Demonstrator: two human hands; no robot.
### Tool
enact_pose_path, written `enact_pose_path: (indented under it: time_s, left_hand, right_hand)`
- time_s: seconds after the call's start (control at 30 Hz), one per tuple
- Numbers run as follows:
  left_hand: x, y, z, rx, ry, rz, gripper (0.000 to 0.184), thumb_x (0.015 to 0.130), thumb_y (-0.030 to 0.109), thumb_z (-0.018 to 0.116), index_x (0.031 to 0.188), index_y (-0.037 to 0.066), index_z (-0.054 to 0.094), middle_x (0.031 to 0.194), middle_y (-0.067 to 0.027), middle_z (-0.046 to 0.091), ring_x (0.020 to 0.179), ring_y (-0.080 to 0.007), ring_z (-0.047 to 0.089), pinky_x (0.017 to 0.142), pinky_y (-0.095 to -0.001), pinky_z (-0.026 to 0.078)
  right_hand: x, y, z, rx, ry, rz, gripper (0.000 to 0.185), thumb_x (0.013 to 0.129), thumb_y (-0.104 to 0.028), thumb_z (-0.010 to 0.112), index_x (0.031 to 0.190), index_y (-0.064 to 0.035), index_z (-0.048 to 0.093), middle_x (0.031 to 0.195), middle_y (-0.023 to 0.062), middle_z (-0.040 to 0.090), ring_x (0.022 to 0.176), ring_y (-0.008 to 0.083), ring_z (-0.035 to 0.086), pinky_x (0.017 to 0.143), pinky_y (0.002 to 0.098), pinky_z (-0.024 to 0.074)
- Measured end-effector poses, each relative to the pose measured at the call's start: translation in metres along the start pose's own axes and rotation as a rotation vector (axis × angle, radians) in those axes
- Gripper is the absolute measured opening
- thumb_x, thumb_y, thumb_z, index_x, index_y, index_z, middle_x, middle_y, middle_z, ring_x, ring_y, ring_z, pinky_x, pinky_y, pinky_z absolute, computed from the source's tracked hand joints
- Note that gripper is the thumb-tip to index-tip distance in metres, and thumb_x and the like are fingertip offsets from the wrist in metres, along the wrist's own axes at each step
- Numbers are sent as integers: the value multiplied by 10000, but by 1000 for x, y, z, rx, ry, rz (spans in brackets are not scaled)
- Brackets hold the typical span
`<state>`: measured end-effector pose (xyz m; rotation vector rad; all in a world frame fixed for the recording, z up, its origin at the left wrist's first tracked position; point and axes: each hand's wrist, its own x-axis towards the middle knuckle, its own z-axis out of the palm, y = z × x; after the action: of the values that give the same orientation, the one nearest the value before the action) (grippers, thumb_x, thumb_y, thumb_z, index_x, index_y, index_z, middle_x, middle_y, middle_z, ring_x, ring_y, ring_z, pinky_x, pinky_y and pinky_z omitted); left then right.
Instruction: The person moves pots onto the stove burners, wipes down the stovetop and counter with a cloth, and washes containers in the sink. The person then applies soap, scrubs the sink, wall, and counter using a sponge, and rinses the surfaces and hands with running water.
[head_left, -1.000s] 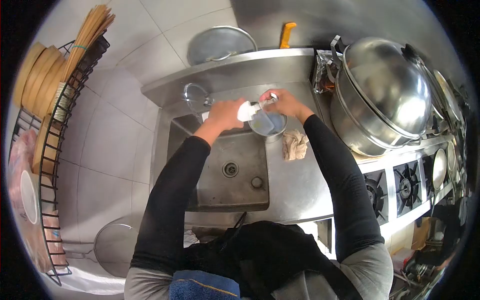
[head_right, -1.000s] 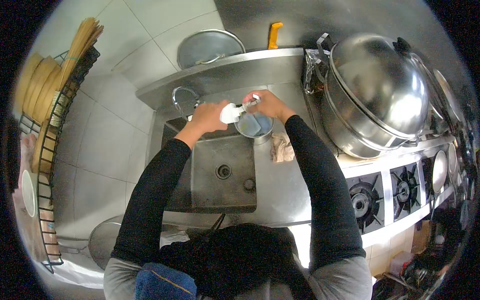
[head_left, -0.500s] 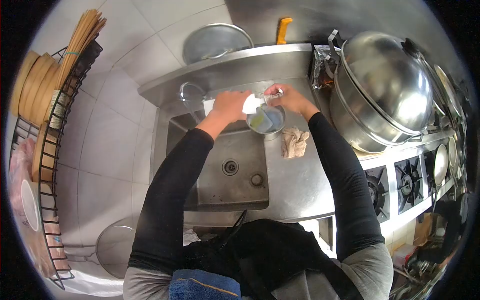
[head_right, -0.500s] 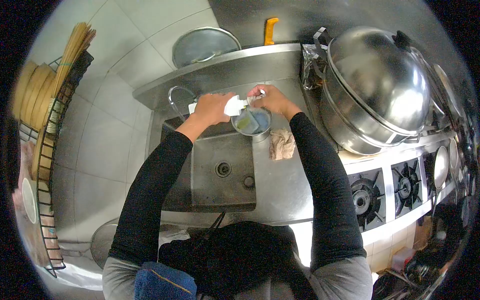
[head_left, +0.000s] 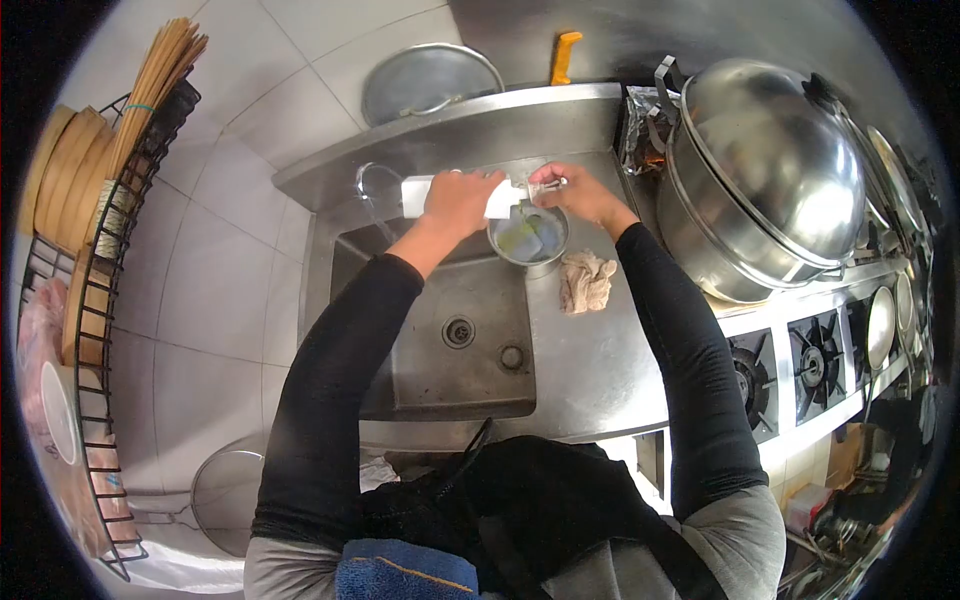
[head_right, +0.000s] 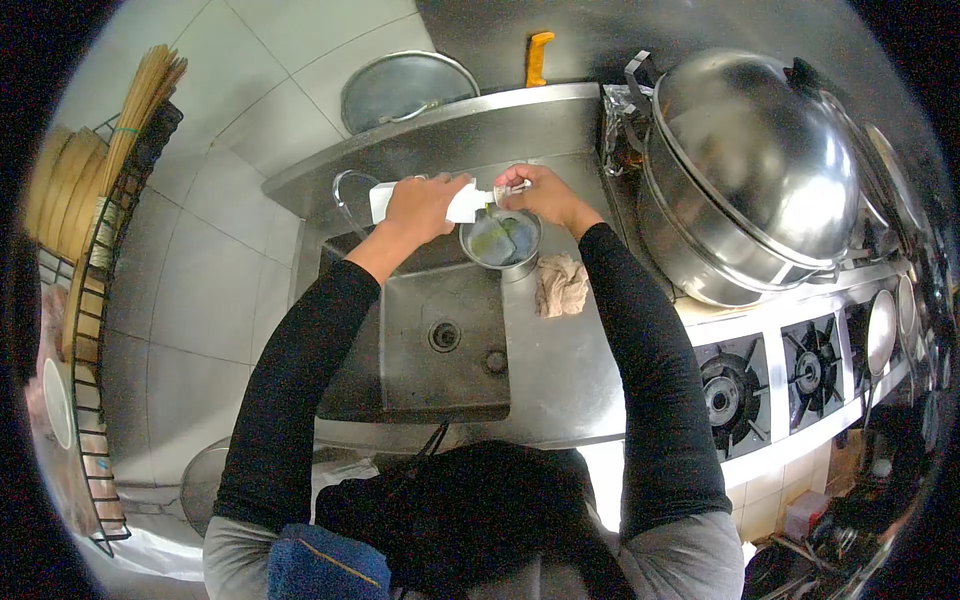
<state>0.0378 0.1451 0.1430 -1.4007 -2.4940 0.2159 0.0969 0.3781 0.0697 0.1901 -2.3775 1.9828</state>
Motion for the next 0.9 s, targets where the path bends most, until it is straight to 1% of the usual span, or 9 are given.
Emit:
enact_pose_path:
  time_s: [0.07, 0.37, 0.5, 0.57, 0.7, 0.77, 0.8, 0.87, 0.9]
  left_hand:
    - [-1, -1, -2, -1, 9, 2, 615, 642, 223, 834, 1203, 189, 583, 953, -52, 691, 835, -286, 703, 700, -410, 542]
    - [-19, -9, -5, -80, 13, -48, 752, 665, 204, 819, 1358, 194, 527, 1105, -81, 679, 940, -300, 690, 789, -414, 549]
    - [-27, -5, 2, -196, -25, -196, 761, 661, 249, 820, 1360, 211, 522, 1141, -110, 677, 973, -327, 683, 808, -437, 547]
    - [-31, -2, 6, -232, -39, -245, 772, 657, 273, 823, 1364, 218, 519, 1150, -123, 676, 984, -338, 680, 811, -447, 546]
    - [-39, 4, 23, -444, 72, -319, 773, 666, 298, 816, 1372, 181, 523, 1174, -108, 659, 984, -362, 665, 855, -462, 520]
    - [-45, 8, 26, -507, 124, -351, 794, 655, 312, 825, 1377, 173, 524, 1191, -119, 662, 1006, -371, 661, 867, -466, 518]
    - [-50, 8, 28, -603, 125, -424, 812, 645, 322, 829, 1380, 162, 523, 1196, -130, 666, 1031, -364, 658, 880, -464, 516]
    - [-56, 4, 36, -700, 132, -513, 831, 634, 332, 834, 1383, 151, 523, 1202, -141, 670, 1055, -357, 655, 892, -463, 514]
    - [-59, 3, 43, -691, 183, -460, 842, 632, 369, 846, 1374, 130, 529, 1167, -159, 680, 1033, -371, 662, 870, -466, 525]
  right_hand:
    - [0, -2, 2, 57, 8, -13, 323, 757, -54, 774, 1068, -50, 688, 1030, 31, 642, 1010, 146, 567, 919, 279, 449]
    - [2, -25, 10, -23, -29, -23, 351, 774, -50, 753, 1115, -56, 671, 1070, 30, 648, 1011, 143, 583, 912, 292, 473]
    - [1, -43, 12, -56, -53, 19, 361, 769, -44, 744, 1123, -66, 673, 1053, 23, 657, 977, 135, 586, 890, 286, 477]
    - [3, -45, 14, -69, -55, 2, 301, 779, -31, 741, 1071, -19, 674, 1000, 33, 690, 910, 119, 625, 840, 276, 511]
    - [8, -53, 25, -245, -26, -99, 342, 815, -106, 733, 1145, -54, 662, 1016, 66, 673, 963, 137, 602, 883, 299, 489]
    - [15, -66, 34, -301, -7, 197, 567, 819, -244, 793, 1277, -6, 559, 1014, 147, 701, 947, 186, 669, 851, 351, 522]
    - [16, -67, 38, -305, -16, 189, 567, 819, -244, 793, 1277, -6, 559, 1014, 147, 701, 947, 186, 669, 851, 351, 522]
    - [15, -61, 45, -293, 132, -210, 858, 817, -325, 803, 1461, 2, 341, 1091, 202, 678, 1001, 243, 667, 888, 386, 510]
    - [17, -59, 45, -295, 114, -211, 858, 817, -325, 803, 1461, 2, 341, 1091, 202, 678, 1001, 243, 667, 888, 386, 510]
